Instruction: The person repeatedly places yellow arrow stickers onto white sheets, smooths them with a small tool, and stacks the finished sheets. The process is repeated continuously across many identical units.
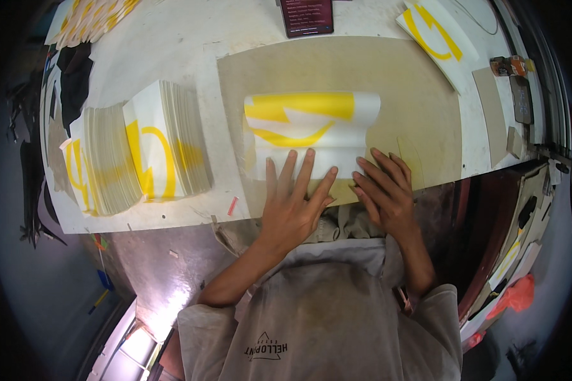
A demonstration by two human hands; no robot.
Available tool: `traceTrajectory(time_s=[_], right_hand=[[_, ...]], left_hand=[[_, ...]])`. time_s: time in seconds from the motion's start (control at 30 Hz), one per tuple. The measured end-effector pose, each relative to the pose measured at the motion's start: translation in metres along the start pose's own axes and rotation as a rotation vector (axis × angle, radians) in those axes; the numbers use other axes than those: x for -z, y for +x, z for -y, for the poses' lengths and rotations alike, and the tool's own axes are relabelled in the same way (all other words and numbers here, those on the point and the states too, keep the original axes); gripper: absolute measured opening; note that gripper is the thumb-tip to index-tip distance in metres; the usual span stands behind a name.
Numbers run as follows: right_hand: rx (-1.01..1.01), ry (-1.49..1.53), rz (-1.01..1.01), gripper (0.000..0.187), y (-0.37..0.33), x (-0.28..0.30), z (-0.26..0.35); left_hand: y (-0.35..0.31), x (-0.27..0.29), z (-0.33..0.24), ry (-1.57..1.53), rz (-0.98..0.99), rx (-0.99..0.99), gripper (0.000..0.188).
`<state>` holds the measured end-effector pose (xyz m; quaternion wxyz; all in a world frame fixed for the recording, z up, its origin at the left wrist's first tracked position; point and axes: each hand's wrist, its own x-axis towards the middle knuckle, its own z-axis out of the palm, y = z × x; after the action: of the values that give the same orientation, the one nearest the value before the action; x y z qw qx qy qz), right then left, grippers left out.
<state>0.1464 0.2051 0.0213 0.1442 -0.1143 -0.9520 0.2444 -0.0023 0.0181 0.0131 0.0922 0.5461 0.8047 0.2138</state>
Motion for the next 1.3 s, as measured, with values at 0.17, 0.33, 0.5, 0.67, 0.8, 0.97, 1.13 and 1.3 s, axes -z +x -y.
traceTrajectory(time_s=[0.17, 0.33, 0.5, 0.67, 0.8, 0.97, 1.13, 1.3], right_hand=[[0.038, 0.008, 0.013, 0.030, -0.003, -0.001, -0.005], [0.032, 0.077, 0.032, 0.030, 0.000, 0.006, -0.008], [-0.047, 0.235, -0.086, 0.031, 0.004, 0.008, -0.001], [0.014, 0.116, -0.004, 0.039, 0.009, -0.015, 0.023], [0.019, 0.078, 0.018, 0.041, 0.005, -0.021, 0.023], [0.019, 0.086, 0.021, 0.042, 0.006, -0.021, 0.023], [0.025, 0.072, 0.038, 0.042, 0.006, -0.020, 0.022], [0.024, 0.064, 0.045, 0.040, 0.006, -0.019, 0.022]], left_hand=[[0.000, -0.002, -0.002, 0.027, 0.049, 0.025, 0.058], [0.002, -0.001, -0.004, 0.046, 0.075, 0.026, 0.058], [0.001, -0.002, -0.004, 0.063, 0.074, 0.021, 0.058], [0.002, 0.001, -0.003, 0.074, 0.080, 0.029, 0.054], [0.004, 0.001, 0.001, 0.071, 0.044, 0.002, 0.053], [0.006, 0.001, 0.004, 0.018, 0.061, 0.007, 0.055], [0.005, 0.003, 0.006, 0.021, 0.064, 0.004, 0.058], [-0.012, 0.017, 0.017, 0.001, 0.137, 0.088, 0.076]])
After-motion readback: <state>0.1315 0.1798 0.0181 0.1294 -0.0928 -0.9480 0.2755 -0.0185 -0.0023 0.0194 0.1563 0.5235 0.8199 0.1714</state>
